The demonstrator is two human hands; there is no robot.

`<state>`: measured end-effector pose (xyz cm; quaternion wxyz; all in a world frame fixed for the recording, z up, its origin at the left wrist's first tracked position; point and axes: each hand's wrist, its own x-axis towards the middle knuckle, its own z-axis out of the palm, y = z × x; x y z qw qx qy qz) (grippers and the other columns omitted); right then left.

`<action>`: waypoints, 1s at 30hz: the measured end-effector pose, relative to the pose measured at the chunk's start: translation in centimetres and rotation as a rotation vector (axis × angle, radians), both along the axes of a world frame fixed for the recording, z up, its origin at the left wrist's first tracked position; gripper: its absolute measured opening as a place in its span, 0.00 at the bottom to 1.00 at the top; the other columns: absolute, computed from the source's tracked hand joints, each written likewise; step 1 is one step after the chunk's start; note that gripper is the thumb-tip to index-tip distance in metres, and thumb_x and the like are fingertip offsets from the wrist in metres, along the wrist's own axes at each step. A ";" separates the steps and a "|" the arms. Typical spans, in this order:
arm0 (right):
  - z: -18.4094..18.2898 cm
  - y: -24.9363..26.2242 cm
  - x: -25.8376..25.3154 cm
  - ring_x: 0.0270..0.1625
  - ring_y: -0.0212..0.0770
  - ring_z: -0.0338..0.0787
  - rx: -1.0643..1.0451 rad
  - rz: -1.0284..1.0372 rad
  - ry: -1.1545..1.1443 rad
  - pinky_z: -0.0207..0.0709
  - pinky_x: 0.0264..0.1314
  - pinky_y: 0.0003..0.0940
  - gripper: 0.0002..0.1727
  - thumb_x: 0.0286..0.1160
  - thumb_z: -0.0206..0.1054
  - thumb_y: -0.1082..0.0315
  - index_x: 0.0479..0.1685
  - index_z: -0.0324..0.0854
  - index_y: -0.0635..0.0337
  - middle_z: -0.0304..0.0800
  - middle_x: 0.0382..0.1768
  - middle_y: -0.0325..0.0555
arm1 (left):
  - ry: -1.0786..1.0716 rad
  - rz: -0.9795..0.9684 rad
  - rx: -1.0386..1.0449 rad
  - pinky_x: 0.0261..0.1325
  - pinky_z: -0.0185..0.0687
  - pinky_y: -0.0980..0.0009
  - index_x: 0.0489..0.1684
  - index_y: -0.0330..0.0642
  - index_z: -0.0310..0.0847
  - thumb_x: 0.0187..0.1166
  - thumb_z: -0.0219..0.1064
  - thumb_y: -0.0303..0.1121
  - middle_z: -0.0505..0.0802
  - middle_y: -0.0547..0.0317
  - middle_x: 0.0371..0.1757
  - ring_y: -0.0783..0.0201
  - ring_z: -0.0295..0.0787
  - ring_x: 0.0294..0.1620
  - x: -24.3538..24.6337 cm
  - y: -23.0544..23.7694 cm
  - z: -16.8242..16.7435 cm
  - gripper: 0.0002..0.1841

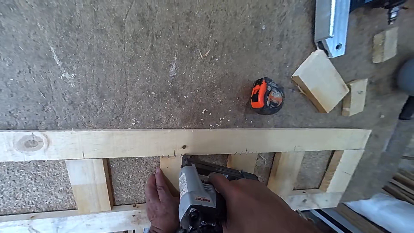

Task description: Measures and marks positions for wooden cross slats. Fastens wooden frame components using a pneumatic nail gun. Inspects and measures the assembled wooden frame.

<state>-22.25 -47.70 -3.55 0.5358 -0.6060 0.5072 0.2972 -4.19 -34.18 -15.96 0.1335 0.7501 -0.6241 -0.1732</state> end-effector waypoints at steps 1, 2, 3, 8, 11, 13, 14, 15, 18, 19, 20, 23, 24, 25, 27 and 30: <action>0.1 0.0 0.0 0.39 0.59 0.92 0.004 -0.003 0.008 0.82 0.35 0.60 0.36 0.61 0.75 0.40 0.63 0.76 0.55 0.88 0.32 0.51 | 0.005 0.003 0.002 0.56 0.88 0.57 0.67 0.18 0.76 0.74 0.63 0.47 0.88 0.23 0.53 0.41 0.92 0.49 0.0 0.0 0.0 0.35; 0.1 0.1 0.1 0.39 0.59 0.92 0.005 -0.006 0.011 0.82 0.34 0.60 0.37 0.61 0.75 0.40 0.65 0.75 0.54 0.88 0.32 0.51 | 0.011 0.003 0.007 0.56 0.88 0.57 0.67 0.18 0.76 0.74 0.63 0.49 0.88 0.23 0.53 0.41 0.92 0.49 0.0 0.0 0.1 0.36; 0.1 0.2 0.0 0.38 0.60 0.93 -0.006 -0.013 0.007 0.82 0.34 0.61 0.39 0.61 0.75 0.40 0.69 0.75 0.53 0.89 0.32 0.51 | 0.010 0.001 0.012 0.56 0.88 0.57 0.67 0.18 0.76 0.74 0.63 0.51 0.88 0.23 0.53 0.41 0.92 0.50 0.0 -0.2 0.2 0.38; 0.1 0.6 -0.7 0.36 0.59 0.93 -0.071 -0.014 -0.007 0.81 0.30 0.61 0.40 0.58 0.76 0.40 0.72 0.75 0.52 0.89 0.31 0.50 | -0.013 -0.010 -0.002 0.55 0.87 0.56 0.67 0.19 0.77 0.58 0.71 0.64 0.89 0.26 0.52 0.41 0.91 0.49 0.1 -0.2 -0.1 0.50; -0.1 0.8 -0.9 0.35 0.57 0.93 -0.099 -0.035 -0.014 0.81 0.30 0.59 0.37 0.57 0.76 0.41 0.66 0.78 0.53 0.89 0.30 0.49 | -0.013 -0.010 0.003 0.54 0.88 0.54 0.66 0.18 0.78 0.61 0.69 0.67 0.90 0.26 0.52 0.40 0.92 0.49 0.1 -0.5 0.0 0.51; -0.1 0.5 -0.6 0.39 0.56 0.93 -0.046 -0.055 0.021 0.82 0.34 0.59 0.34 0.58 0.76 0.43 0.63 0.78 0.54 0.89 0.33 0.50 | -0.001 -0.006 0.021 0.53 0.88 0.53 0.66 0.17 0.78 0.62 0.68 0.66 0.89 0.25 0.52 0.39 0.91 0.49 0.0 -0.7 0.1 0.51; -0.1 0.4 -0.4 0.42 0.57 0.93 -0.010 -0.065 0.041 0.82 0.37 0.60 0.34 0.59 0.75 0.44 0.63 0.78 0.54 0.89 0.35 0.50 | 0.004 -0.005 0.030 0.54 0.88 0.52 0.66 0.17 0.78 0.62 0.69 0.65 0.89 0.25 0.53 0.38 0.92 0.50 0.0 -0.7 0.2 0.50; 0.1 0.3 -0.1 0.45 0.57 0.93 0.014 -0.074 0.058 0.83 0.40 0.61 0.34 0.61 0.74 0.44 0.65 0.77 0.54 0.89 0.38 0.51 | 0.007 -0.006 0.037 0.54 0.88 0.52 0.66 0.17 0.78 0.64 0.68 0.65 0.89 0.24 0.53 0.38 0.92 0.50 0.0 -0.6 0.4 0.50; 1.0 1.5 0.0 0.44 0.61 0.93 -0.001 -0.068 0.068 0.83 0.39 0.64 0.40 0.62 0.75 0.40 0.74 0.73 0.51 0.91 0.38 0.54 | 0.011 -0.014 0.032 0.54 0.88 0.50 0.67 0.17 0.77 0.66 0.66 0.61 0.89 0.23 0.54 0.37 0.92 0.51 0.0 -0.7 0.6 0.47; 1.5 2.4 -0.2 0.43 0.61 0.94 0.016 -0.063 0.074 0.83 0.39 0.64 0.42 0.62 0.75 0.39 0.76 0.72 0.49 0.91 0.38 0.53 | 0.019 -0.011 0.033 0.54 0.88 0.49 0.67 0.17 0.77 0.62 0.68 0.63 0.89 0.23 0.55 0.36 0.92 0.52 0.0 -0.8 0.7 0.49; 2.1 3.6 -0.6 0.42 0.60 0.94 0.052 -0.061 0.085 0.83 0.40 0.64 0.41 0.63 0.75 0.38 0.76 0.73 0.46 0.92 0.36 0.53 | 0.023 -0.008 0.034 0.54 0.88 0.50 0.67 0.18 0.77 0.61 0.69 0.68 0.89 0.24 0.55 0.37 0.92 0.52 0.0 -0.9 0.7 0.52; 3.2 8.0 -1.7 0.45 0.64 0.94 0.168 -0.055 0.090 0.83 0.46 0.67 0.33 0.73 0.69 0.41 0.75 0.77 0.47 0.94 0.37 0.57 | 0.089 -0.022 0.034 0.59 0.88 0.52 0.68 0.20 0.78 0.68 0.68 0.68 0.89 0.28 0.56 0.40 0.91 0.54 0.7 -0.1 0.0 0.50; 3.1 9.2 -1.9 0.47 0.65 0.94 0.188 -0.054 0.073 0.82 0.48 0.68 0.32 0.75 0.67 0.41 0.74 0.78 0.48 0.94 0.39 0.59 | 0.133 -0.026 0.052 0.60 0.88 0.53 0.69 0.22 0.79 0.74 0.67 0.60 0.89 0.29 0.57 0.41 0.91 0.56 1.2 -0.1 0.0 0.42; 3.0 10.2 -1.9 0.49 0.65 0.94 0.203 -0.060 0.055 0.82 0.50 0.69 0.31 0.76 0.67 0.42 0.74 0.78 0.49 0.95 0.41 0.59 | 0.182 -0.030 0.091 0.61 0.88 0.53 0.69 0.23 0.80 0.78 0.66 0.50 0.89 0.31 0.58 0.41 0.91 0.57 1.7 -0.1 0.2 0.34; 2.8 11.3 -1.5 0.52 0.63 0.94 0.230 -0.085 0.028 0.82 0.53 0.67 0.30 0.76 0.68 0.43 0.75 0.79 0.47 0.95 0.45 0.58 | 0.248 -0.077 0.188 0.64 0.88 0.49 0.69 0.29 0.83 0.84 0.60 0.37 0.90 0.34 0.61 0.41 0.91 0.60 3.6 -0.4 0.8 0.23; 2.5 12.2 -0.2 0.47 0.58 0.94 0.177 -0.099 -0.043 0.84 0.47 0.62 0.33 0.66 0.76 0.43 0.71 0.79 0.45 0.93 0.41 0.53 | 0.202 -0.232 0.142 0.57 0.91 0.50 0.66 0.43 0.88 0.85 0.60 0.31 0.94 0.47 0.60 0.49 0.94 0.58 7.2 0.1 1.2 0.17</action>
